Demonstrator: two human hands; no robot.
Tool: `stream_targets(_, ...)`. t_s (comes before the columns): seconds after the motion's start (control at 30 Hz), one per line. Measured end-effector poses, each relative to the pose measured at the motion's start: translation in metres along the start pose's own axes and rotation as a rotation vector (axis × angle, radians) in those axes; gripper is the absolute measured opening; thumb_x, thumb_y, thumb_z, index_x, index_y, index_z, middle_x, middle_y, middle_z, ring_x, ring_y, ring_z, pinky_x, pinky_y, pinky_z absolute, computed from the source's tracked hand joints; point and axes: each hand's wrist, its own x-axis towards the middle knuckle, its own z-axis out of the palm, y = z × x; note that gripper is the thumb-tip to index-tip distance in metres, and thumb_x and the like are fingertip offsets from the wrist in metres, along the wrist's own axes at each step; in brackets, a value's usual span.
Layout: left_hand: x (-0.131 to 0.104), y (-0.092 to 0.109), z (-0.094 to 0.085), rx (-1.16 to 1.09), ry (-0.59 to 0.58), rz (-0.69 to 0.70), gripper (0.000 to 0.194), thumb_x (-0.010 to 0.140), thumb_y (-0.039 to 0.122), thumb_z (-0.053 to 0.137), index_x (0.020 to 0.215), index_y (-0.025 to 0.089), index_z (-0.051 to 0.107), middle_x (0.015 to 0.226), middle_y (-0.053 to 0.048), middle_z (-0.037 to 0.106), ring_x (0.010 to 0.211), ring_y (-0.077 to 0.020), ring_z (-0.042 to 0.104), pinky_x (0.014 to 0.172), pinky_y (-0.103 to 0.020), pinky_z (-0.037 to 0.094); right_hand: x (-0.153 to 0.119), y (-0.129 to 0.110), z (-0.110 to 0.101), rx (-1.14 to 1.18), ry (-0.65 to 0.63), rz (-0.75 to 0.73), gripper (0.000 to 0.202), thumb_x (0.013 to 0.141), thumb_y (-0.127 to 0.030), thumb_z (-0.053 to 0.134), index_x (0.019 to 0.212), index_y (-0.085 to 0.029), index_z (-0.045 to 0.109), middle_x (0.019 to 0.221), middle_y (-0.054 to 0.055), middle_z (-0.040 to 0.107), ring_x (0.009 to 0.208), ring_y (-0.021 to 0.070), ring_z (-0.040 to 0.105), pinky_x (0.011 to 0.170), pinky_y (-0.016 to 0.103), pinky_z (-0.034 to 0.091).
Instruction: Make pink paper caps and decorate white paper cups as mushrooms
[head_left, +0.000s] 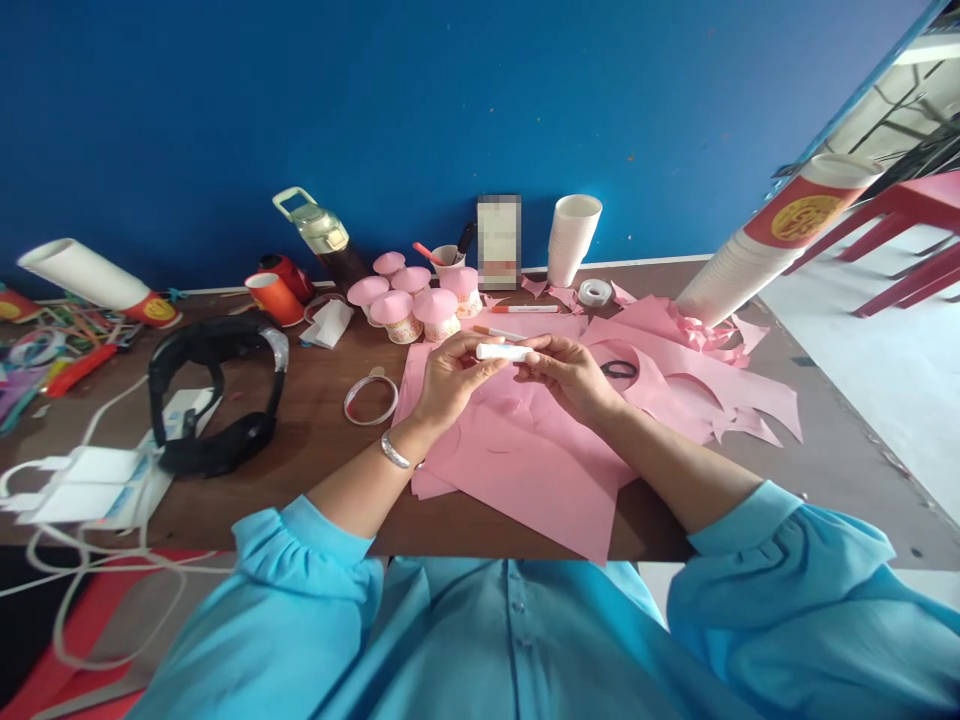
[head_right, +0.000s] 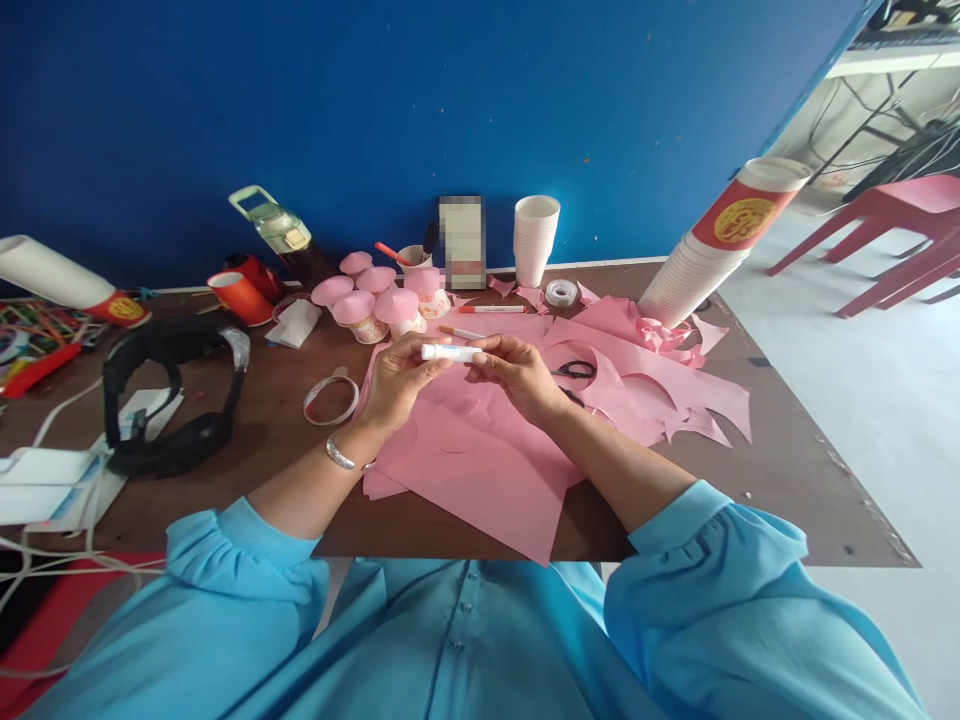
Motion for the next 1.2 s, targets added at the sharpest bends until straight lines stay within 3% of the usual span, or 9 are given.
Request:
stream_targets(0.17, 0.000, -0.001, 0.000, 0.006, 0.000, -0.001, 0.029, 0.078, 0.045, 0.087, 0.091, 0.022, 0.077, 0.101, -0.005, 0.075, 0.097, -0.0193, 0.069, 0.083, -0.034, 0.057, 0.000, -0.003, 0.000, 0.048, -0.041, 0.032, 0.037, 0.066, -0.039, 0.097, 0.090, -0.021, 0.076, 0.088, 0.000, 0.076, 0.080, 0.0139, 0.072, 0.084, 0.030, 0.063)
stream_targets(0.3, 0.001, -0.002, 0.000, 0.020, -0.007, 0.022, 0.029, 0.078, 0.046, 0.087, 0.091, 0.022, 0.077, 0.099, -0.005, 0.076, 0.090, -0.0177, 0.068, 0.075, -0.031, 0.055, -0.001, -0.003, -0.002, 0.019, -0.131, 0.110, 0.040, 0.080, -0.055, 0.084, 0.089, -0.017, 0.075, 0.076, 0.002, 0.072, 0.061, 0.0113, 0.065, 0.065, 0.027, 0.061)
stream_targets(0.37, 0.001, -0.002, 0.000, 0.019, 0.000, 0.036, 0.027, 0.078, 0.045, 0.087, 0.090, 0.022, 0.078, 0.098, -0.005, 0.076, 0.092, -0.0179, 0.068, 0.076, -0.032, 0.055, -0.001, -0.002, -0.002, 0.011, -0.087, 0.073, 0.036, 0.077, -0.049, 0.088, 0.085, -0.017, 0.075, 0.073, 0.001, 0.071, 0.059, 0.0100, 0.064, 0.062, 0.025, 0.060)
stream_targets(0.6, -0.001, 0.001, -0.001, 0.045, 0.002, 0.016, 0.024, 0.081, 0.043, 0.085, 0.093, 0.024, 0.077, 0.105, -0.005, 0.076, 0.101, -0.0209, 0.069, 0.082, -0.037, 0.058, 0.000, -0.002, 0.002, 0.042, -0.017, -0.006, 0.034, 0.063, -0.032, 0.098, 0.087, -0.023, 0.077, 0.084, -0.001, 0.077, 0.079, 0.0137, 0.071, 0.084, 0.032, 0.062)
stream_targets(0.77, -0.001, -0.001, -0.001, 0.053, -0.017, 0.033, 0.027, 0.081, 0.046, 0.085, 0.092, 0.022, 0.077, 0.100, -0.005, 0.076, 0.094, -0.0199, 0.070, 0.078, -0.034, 0.056, -0.003, -0.004, 0.000, 0.035, -0.116, 0.091, 0.037, 0.078, -0.051, 0.087, 0.093, -0.019, 0.076, 0.084, 0.002, 0.075, 0.069, 0.0130, 0.069, 0.071, 0.030, 0.062)
stream_targets(0.9, 0.001, -0.001, -0.005, 0.113, -0.080, 0.072, 0.027, 0.084, 0.042, 0.082, 0.102, 0.023, 0.077, 0.103, -0.005, 0.074, 0.094, -0.0175, 0.068, 0.079, -0.030, 0.056, -0.002, -0.002, -0.003, 0.024, -0.068, 0.076, 0.036, 0.074, -0.047, 0.091, 0.086, -0.017, 0.076, 0.076, 0.002, 0.072, 0.062, 0.0113, 0.065, 0.066, 0.027, 0.061)
stream_targets(1.03, 0.013, 0.001, -0.028, 0.377, -0.133, 0.145, 0.049, 0.082, 0.035, 0.083, 0.128, 0.024, 0.068, 0.116, -0.007, 0.070, 0.078, -0.0126, 0.065, 0.066, -0.026, 0.054, 0.003, -0.002, -0.008, 0.073, 0.046, 0.015, 0.039, 0.069, -0.045, 0.095, 0.087, -0.018, 0.075, 0.072, -0.001, 0.070, 0.063, 0.0105, 0.064, 0.068, 0.027, 0.062)
stream_targets(1.1, 0.020, 0.002, -0.043, 0.652, -0.043, 0.201, 0.031, 0.082, 0.031, 0.081, 0.110, 0.021, 0.072, 0.108, -0.006, 0.071, 0.077, -0.0140, 0.065, 0.073, -0.029, 0.055, 0.006, -0.001, -0.012, 0.067, 0.113, -0.014, 0.041, 0.067, -0.047, 0.095, 0.085, -0.018, 0.073, 0.072, -0.001, 0.069, 0.063, 0.0103, 0.062, 0.066, 0.027, 0.062)
stream_targets(1.2, 0.023, 0.001, -0.058, 0.975, -0.088, 0.168, 0.016, 0.084, 0.032, 0.079, 0.093, 0.021, 0.074, 0.098, -0.005, 0.073, 0.078, -0.0190, 0.066, 0.077, -0.034, 0.055, 0.008, 0.001, -0.016, 0.014, 0.177, -0.049, 0.042, 0.067, -0.050, 0.094, 0.082, -0.019, 0.071, 0.071, -0.001, 0.067, 0.063, 0.0105, 0.061, 0.063, 0.026, 0.060)
